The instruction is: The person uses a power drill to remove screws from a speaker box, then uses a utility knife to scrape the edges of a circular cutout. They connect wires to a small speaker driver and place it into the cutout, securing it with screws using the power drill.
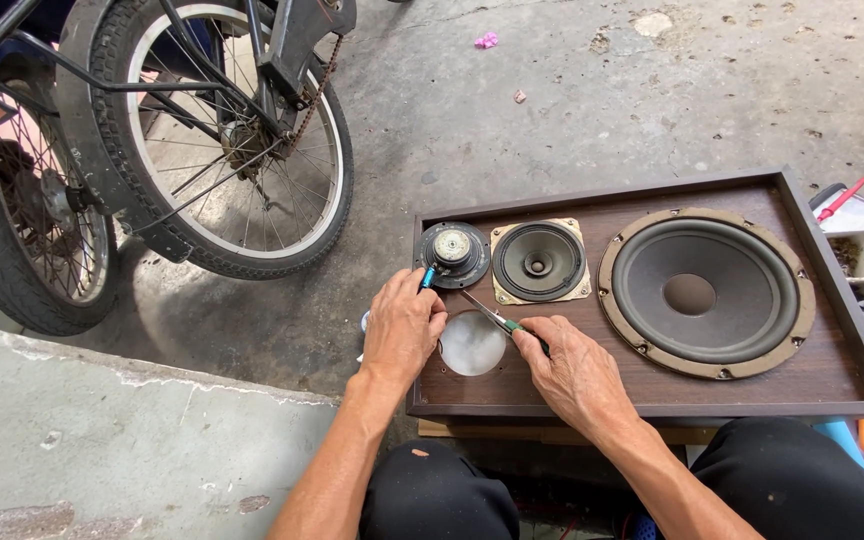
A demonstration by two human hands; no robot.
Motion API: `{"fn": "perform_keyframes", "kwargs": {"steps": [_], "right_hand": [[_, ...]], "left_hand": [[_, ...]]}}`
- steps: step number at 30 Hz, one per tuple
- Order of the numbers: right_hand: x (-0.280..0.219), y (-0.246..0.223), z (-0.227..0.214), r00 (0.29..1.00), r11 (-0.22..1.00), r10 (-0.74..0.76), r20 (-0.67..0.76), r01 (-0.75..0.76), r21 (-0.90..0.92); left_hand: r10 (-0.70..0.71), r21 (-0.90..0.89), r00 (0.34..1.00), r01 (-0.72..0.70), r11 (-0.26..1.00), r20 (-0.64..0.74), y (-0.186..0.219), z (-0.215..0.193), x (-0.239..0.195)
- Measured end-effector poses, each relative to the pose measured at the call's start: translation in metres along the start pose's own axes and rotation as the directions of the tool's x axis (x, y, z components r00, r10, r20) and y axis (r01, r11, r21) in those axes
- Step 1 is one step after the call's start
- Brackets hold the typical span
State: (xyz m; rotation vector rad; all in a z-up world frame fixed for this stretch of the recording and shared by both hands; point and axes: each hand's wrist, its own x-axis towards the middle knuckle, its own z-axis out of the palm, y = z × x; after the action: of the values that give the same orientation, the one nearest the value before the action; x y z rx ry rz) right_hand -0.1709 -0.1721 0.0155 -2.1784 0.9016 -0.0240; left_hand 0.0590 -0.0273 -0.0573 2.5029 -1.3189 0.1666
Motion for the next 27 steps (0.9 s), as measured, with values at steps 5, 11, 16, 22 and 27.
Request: {"fn": "perform_keyframes", "kwargs": {"steps": [5,11,16,22,27], "right_hand": [[0.000,0.001,0.002,1.000,1.000,-0.017,-0.011,0.017,-0.011],[-0.005,-0.003,-0.001,1.000,1.000,-0.024,0.009,0.024,-0.017],[-0.005,-0.001,-0.002,1.000,1.000,-0.015,0.007,0.015,0.010],[-0.002,0.004,0.005,0.999,1.000,-0.027,-0.019,0.026,-0.009],[0.000,-0.001,0.005,1.000,0.999,-0.005,0.003,0.005,-0.049]], "left_hand": [[0.023,0.036,0.996,-0.026,0.999,0.090,0.001,-0.012,0.007],[0.105,0.102,0.994,-0.108,0.989,0.035,-0.002,-0.017,0.006],[0.071,-0.037,0.991,-0.076,0.996,-0.109,0.037,-0.066,0.002],[0.031,-0.317,0.909,-0.177,0.932,-0.416,0.089,-0.140,0.032],[0.211,-0.247,0.742,-0.455,0.855,-0.636,0.124,-0.198,0.123]]}}
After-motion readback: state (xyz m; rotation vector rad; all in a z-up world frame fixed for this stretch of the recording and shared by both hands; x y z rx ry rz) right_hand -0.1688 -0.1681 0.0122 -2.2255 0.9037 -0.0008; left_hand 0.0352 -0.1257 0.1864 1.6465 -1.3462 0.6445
